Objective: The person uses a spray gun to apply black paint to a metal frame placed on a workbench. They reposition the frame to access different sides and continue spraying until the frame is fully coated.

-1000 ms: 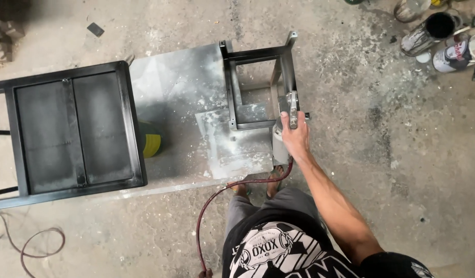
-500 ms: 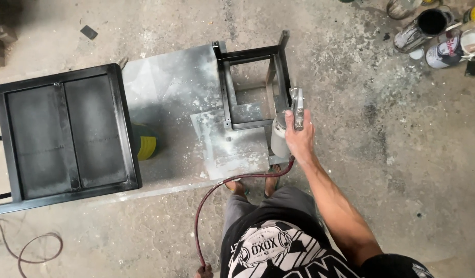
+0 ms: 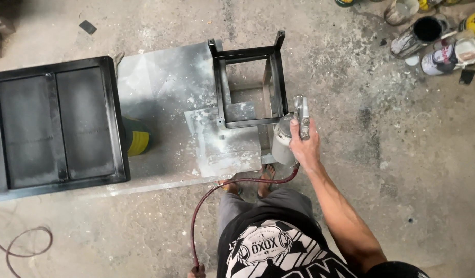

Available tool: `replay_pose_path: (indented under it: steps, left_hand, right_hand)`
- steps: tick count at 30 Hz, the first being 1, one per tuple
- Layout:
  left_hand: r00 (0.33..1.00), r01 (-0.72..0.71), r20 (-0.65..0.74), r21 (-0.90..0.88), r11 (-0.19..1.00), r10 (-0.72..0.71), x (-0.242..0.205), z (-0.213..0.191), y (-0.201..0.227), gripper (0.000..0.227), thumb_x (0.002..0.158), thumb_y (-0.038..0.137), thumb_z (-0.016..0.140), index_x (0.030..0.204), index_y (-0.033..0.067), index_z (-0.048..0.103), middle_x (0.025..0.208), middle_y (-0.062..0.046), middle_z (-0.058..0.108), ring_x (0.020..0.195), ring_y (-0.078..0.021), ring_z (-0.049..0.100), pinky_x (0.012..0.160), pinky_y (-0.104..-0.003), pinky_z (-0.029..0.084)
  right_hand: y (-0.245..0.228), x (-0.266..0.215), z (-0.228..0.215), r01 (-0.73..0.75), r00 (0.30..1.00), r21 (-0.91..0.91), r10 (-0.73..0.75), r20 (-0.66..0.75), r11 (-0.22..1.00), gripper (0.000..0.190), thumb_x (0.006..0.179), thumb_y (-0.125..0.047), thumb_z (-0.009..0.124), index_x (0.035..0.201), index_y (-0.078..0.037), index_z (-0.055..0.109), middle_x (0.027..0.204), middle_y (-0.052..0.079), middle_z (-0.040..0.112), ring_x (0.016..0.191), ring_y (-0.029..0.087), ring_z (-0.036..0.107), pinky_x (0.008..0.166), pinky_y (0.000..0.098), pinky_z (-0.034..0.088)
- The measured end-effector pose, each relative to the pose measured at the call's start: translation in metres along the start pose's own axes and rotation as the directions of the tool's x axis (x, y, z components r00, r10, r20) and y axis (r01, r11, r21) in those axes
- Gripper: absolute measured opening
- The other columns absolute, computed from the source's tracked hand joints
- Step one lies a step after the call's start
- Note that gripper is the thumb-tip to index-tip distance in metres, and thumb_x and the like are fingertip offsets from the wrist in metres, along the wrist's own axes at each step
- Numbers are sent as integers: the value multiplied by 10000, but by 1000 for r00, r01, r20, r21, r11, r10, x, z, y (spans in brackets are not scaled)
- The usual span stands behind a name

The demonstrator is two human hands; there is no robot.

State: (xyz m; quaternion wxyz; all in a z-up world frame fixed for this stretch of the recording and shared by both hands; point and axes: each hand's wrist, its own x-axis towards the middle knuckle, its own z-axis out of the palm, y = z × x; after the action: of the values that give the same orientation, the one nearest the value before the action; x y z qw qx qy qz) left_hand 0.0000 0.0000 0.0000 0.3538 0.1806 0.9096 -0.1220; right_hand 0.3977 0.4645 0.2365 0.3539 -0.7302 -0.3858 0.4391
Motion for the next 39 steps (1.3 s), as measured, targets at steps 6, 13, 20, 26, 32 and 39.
replay_pose_path:
  steps: [6,13,20,26,32,39]
  left_hand:
    - [974,-29,-223,63,998,42,-12,41,-6,400,882,615,575,1086,316,743,897,-87,780,848,-324,737,785,-413,561]
    - [987,8,162,-25,1000,-3,-51,37,1,645,951,602,435,1149,71,745,1113,-281,737,1122,-476,654,954,-505,492]
    - [990,19,139,-260,965,18,-78,57,-16,430,981,468,504,1115,92,663,1089,-287,736,1057,-499,661,910,-523,489]
    - [994,68,109,-356,932,-30,-113,85,-78,462,998,458,485,1075,47,682,990,-271,744,948,-459,686,826,-508,509]
    - [994,100,88,-507,856,-64,-169,126,-163,372,981,400,504,1048,71,665,812,-204,699,765,-372,647,735,-471,486]
    - [970,242,144,-424,873,-198,-197,143,-191,470,959,487,478,959,52,657,996,-331,691,1001,-491,641,872,-500,462]
  right_hand:
    - [-1,7,-24,-29,998,-12,29,54,1000,520,1011,-517,494,1256,-59,531,919,108,702,502,138,588,428,309,525]
    - [0,-14,-56,-16,997,-128,25,67,992,502,997,-522,546,1134,-42,599,1003,118,759,438,156,609,410,321,531]
    - [15,-64,-63,63,968,-389,39,249,919,629,974,-625,444,1290,-93,560,596,86,667,571,211,686,650,388,568]
    - [42,-121,-46,135,946,-326,-24,323,935,609,956,-614,485,1209,-69,588,741,84,703,470,182,646,555,344,540]
    - [64,-170,-42,188,916,-145,-119,384,971,499,980,-562,527,1093,-93,657,893,31,733,427,140,583,456,286,465]
    - [84,-155,-43,177,888,65,-188,420,982,377,1103,-352,482,1001,-34,655,833,80,690,409,124,552,332,268,449]
